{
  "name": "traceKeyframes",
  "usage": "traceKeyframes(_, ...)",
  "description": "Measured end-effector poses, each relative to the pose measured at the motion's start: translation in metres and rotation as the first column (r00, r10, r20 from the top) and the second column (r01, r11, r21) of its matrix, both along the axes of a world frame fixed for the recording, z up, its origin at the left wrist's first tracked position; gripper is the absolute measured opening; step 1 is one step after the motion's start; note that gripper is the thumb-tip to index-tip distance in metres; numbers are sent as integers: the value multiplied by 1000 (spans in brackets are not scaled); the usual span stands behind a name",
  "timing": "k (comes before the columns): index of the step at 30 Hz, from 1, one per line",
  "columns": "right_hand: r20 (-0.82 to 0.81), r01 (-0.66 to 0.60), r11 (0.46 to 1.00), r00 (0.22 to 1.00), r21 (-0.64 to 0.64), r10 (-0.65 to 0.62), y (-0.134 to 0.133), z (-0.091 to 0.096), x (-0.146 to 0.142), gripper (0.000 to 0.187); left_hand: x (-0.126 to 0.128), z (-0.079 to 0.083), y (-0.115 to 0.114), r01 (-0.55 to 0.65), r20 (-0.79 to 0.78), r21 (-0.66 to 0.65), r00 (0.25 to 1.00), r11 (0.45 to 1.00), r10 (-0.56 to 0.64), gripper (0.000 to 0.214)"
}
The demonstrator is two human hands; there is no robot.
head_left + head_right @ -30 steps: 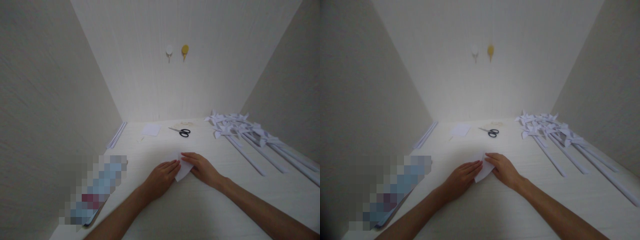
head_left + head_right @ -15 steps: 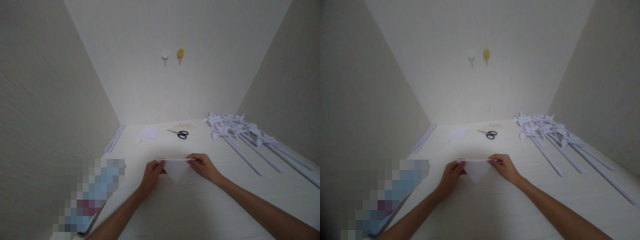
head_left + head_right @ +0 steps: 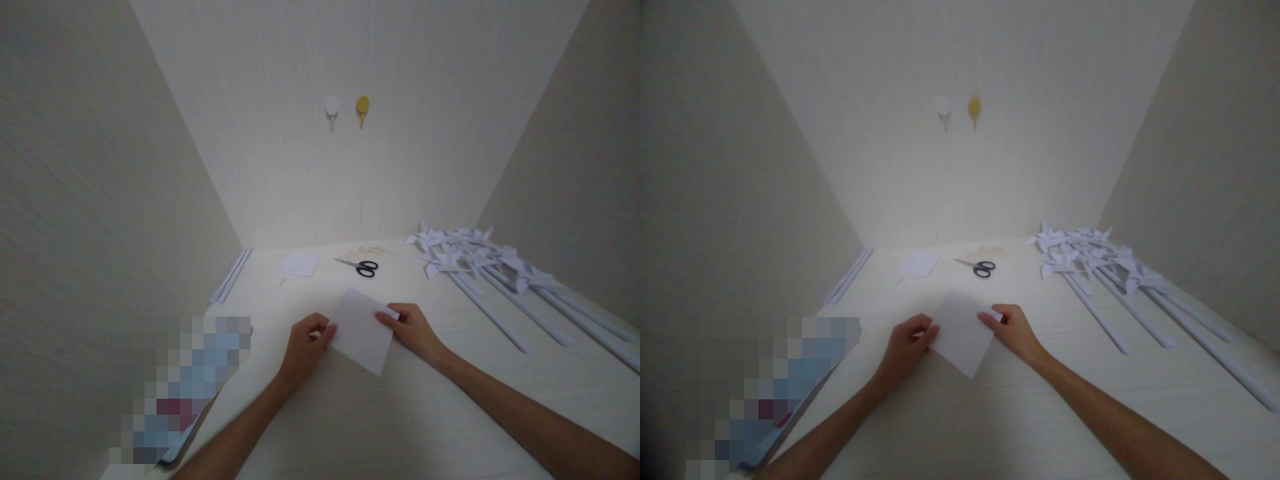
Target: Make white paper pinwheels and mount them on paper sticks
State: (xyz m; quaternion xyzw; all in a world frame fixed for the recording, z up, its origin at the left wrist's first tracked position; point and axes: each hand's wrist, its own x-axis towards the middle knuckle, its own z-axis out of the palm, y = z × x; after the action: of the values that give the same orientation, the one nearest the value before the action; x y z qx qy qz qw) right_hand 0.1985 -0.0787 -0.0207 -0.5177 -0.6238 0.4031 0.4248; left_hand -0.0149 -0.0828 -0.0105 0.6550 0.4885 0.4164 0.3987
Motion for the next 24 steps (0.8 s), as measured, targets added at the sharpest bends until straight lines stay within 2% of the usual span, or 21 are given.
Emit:
traceKeyframes(3, -44, 163, 987, 986, 1, -163, 4, -3, 1, 32, 2, 1, -3, 168, -150, 78, 976, 983, -155, 31)
traceKeyframes(5, -103, 216, 976, 971, 14, -214, 6, -5, 1, 30, 3, 0, -6, 242, -245, 96, 946, 966, -213, 29)
traceKeyframes(7, -129, 223, 974, 967, 26, -218, 7, -7, 0, 29, 3, -2, -8, 222, -299, 135, 938, 966, -174, 11)
traceKeyframes(8, -123, 209, 977, 971, 30, -204, 7, -7, 0, 29, 2, -3, -8, 194, -321, 188, 938, 963, -126, 20)
traceKeyframes(9, -106, 189, 981, 977, 33, -184, 7, -8, 0, 29, 1, -5, -9, 176, -351, 265, 933, 948, -75, 39)
traceKeyframes(11, -59, 154, 987, 987, 52, -151, 6, -8, -1, 28, 0, -7, -10, 232, -452, 443, 892, 866, -7, 59)
traceKeyframes(13, -21, 148, 985, 989, 85, -147, 5, -8, 0, 27, 1, -6, -11, 403, -594, 525, 804, 750, -17, 53)
traceKeyframes(15, -5, 172, 978, 985, 114, -172, 4, -7, 0, 27, 2, -3, -14, 594, -723, 465, 683, 656, -105, 41)
traceKeyframes(17, -24, 193, 973, 981, 123, -192, 4, -7, 0, 28, 3, 1, -16, 713, -799, 346, 564, 610, -207, 35)
traceKeyframes(19, -74, 198, 974, 979, 110, -190, 5, -7, 0, 30, 4, 5, -18, 743, -824, 253, 501, 620, -264, 35)
traceKeyframes(21, -111, 169, 982, 981, 88, -158, 5, -7, 0, 33, 5, 7, -19, 739, -832, 203, 476, 643, -284, 40)
traceKeyframes(24, -36, 46, 997, 998, 61, -44, 5, -6, -1, 31, 5, 9, -19, 736, -840, 175, 458, 653, -291, 45)
